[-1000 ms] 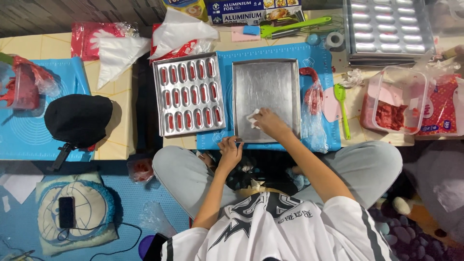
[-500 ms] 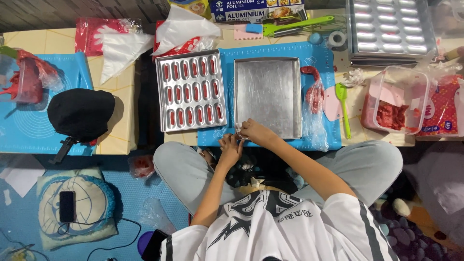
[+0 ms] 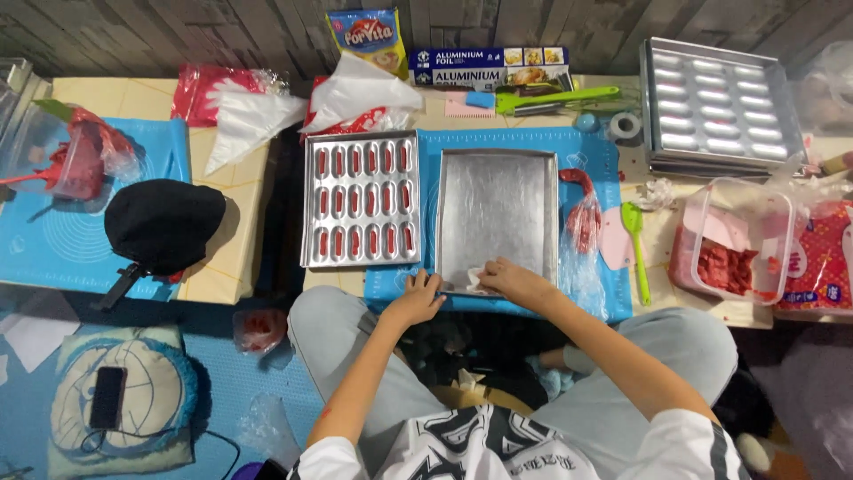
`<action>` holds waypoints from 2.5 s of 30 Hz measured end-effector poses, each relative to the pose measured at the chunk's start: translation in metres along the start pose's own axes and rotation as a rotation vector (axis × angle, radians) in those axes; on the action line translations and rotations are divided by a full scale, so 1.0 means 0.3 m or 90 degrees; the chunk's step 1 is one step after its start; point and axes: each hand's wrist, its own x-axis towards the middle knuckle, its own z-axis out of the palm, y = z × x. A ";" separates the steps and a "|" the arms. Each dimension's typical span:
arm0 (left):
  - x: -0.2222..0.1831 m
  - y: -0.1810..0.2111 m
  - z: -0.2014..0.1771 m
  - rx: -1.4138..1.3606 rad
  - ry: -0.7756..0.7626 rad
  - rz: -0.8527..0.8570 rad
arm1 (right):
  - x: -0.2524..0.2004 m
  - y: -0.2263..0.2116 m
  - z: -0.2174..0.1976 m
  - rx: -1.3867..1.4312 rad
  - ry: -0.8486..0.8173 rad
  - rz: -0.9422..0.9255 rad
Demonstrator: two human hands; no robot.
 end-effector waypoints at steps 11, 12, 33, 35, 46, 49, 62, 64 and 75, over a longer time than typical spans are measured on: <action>0.300 -0.016 0.010 0.262 -0.201 -0.017 | -0.136 0.226 0.033 -0.039 -0.073 0.123; 0.326 -0.011 0.009 0.279 -0.201 -0.011 | -0.137 0.269 0.050 -0.087 -0.096 0.118; 0.242 0.127 -0.045 0.264 -0.253 -0.059 | 0.195 0.426 0.084 -0.263 -0.005 0.248; 0.225 0.163 -0.086 0.260 -0.255 -0.065 | 0.191 0.211 -0.047 -0.320 -0.061 0.141; 0.273 0.169 -0.046 0.300 -0.235 -0.053 | 0.075 0.072 -0.104 -0.124 0.090 -0.033; 0.269 0.177 -0.044 0.292 -0.226 -0.074 | 0.117 0.212 -0.113 -0.104 0.034 0.077; 0.263 0.184 -0.069 0.313 -0.251 -0.102 | 0.486 0.568 0.083 -0.258 0.039 0.364; 0.333 0.147 0.022 0.312 -0.219 -0.089 | 0.526 0.503 0.056 -0.191 0.026 0.395; 0.337 0.076 0.050 -0.137 -0.071 -0.319 | 0.370 0.127 -0.089 -0.402 -0.064 -0.023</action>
